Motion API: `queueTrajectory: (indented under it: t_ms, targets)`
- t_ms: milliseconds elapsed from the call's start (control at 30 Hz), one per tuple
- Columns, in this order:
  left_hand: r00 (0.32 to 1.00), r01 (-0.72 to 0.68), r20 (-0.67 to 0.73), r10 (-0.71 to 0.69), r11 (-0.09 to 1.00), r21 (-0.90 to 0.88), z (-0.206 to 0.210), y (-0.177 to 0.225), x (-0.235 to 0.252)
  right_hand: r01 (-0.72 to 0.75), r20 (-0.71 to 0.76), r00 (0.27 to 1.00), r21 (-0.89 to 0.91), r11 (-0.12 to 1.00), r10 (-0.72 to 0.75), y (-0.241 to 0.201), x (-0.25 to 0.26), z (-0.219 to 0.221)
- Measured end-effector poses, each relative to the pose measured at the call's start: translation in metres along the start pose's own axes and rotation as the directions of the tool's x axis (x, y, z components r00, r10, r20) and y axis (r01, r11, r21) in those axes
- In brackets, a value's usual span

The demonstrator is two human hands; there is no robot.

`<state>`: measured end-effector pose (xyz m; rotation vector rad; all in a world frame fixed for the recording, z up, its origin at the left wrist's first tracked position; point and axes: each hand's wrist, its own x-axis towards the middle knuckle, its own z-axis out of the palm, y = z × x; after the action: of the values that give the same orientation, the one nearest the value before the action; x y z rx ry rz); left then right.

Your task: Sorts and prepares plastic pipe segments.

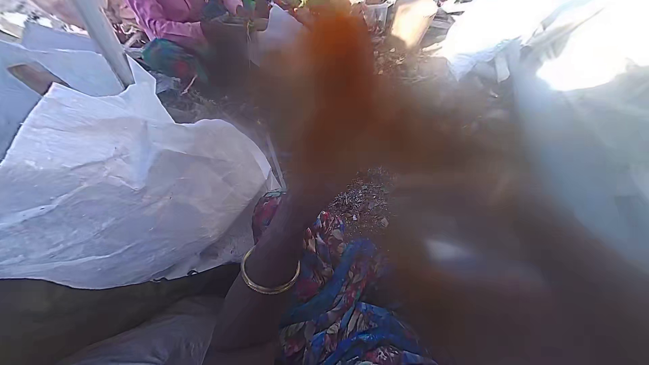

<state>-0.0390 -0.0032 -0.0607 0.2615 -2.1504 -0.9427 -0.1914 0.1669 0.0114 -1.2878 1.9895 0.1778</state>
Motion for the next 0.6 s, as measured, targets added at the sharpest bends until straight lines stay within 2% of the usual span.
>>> queueTrajectory:
  t_ms: [33, 100, 133, 167, 200, 233, 267, 333, 400, 500, 600]
  targets:
    - [0.999, 0.042, 0.023, -0.041, 0.998, -0.045, 0.014, -0.01, -0.003, -0.042, 0.005, 0.999, -0.007, 0.999, 0.042, -0.004, -0.003, 0.006]
    - [0.985, 0.151, 0.093, -0.149, 0.988, -0.017, 0.039, -0.021, -0.005, -0.115, 0.021, 0.993, -0.021, 0.993, 0.116, -0.006, -0.002, 0.015]
    - [0.97, 0.197, 0.14, -0.199, 0.98, 0.027, 0.048, -0.025, -0.004, -0.052, -0.033, 0.998, -0.058, 0.997, 0.05, 0.015, 0.01, 0.029]
    - [0.956, 0.225, 0.18, -0.232, 0.973, 0.057, 0.056, -0.033, -0.002, 0.093, -0.175, 0.978, -0.122, 0.988, -0.114, 0.056, 0.034, 0.053]
    - [0.957, 0.213, 0.182, -0.227, 0.973, 0.095, 0.065, -0.052, 0.0, 0.219, -0.349, 0.893, -0.215, 0.952, -0.285, 0.104, 0.067, 0.083]
    - [0.972, 0.171, 0.135, -0.191, 0.974, 0.148, 0.076, -0.081, 0.004, 0.204, -0.348, 0.897, -0.224, 0.953, -0.274, 0.129, 0.09, 0.098]
    - [0.976, 0.153, 0.127, -0.175, 0.974, 0.167, 0.082, -0.102, 0.009, 0.138, -0.285, 0.938, -0.209, 0.968, -0.196, 0.139, 0.101, 0.104]
    - [0.971, 0.171, 0.145, -0.189, 0.977, 0.126, 0.079, -0.119, 0.021, 0.028, -0.201, 0.978, -0.156, 0.987, -0.06, 0.144, 0.108, 0.103]
    - [0.953, 0.237, 0.179, -0.245, 0.969, 0.066, 0.075, -0.12, 0.024, -0.023, -0.184, 0.983, -0.107, 0.994, 0.003, 0.145, 0.101, 0.106]
    - [0.913, 0.313, 0.286, -0.291, 0.949, -0.032, 0.057, -0.104, 0.002, -0.054, -0.194, 0.98, -0.076, 0.996, 0.039, 0.145, 0.087, 0.11]
    - [0.843, 0.321, 0.434, -0.317, 0.945, 0.068, 0.021, -0.044, -0.043, -0.039, -0.225, 0.974, -0.062, 0.997, 0.024, 0.136, 0.065, 0.108]
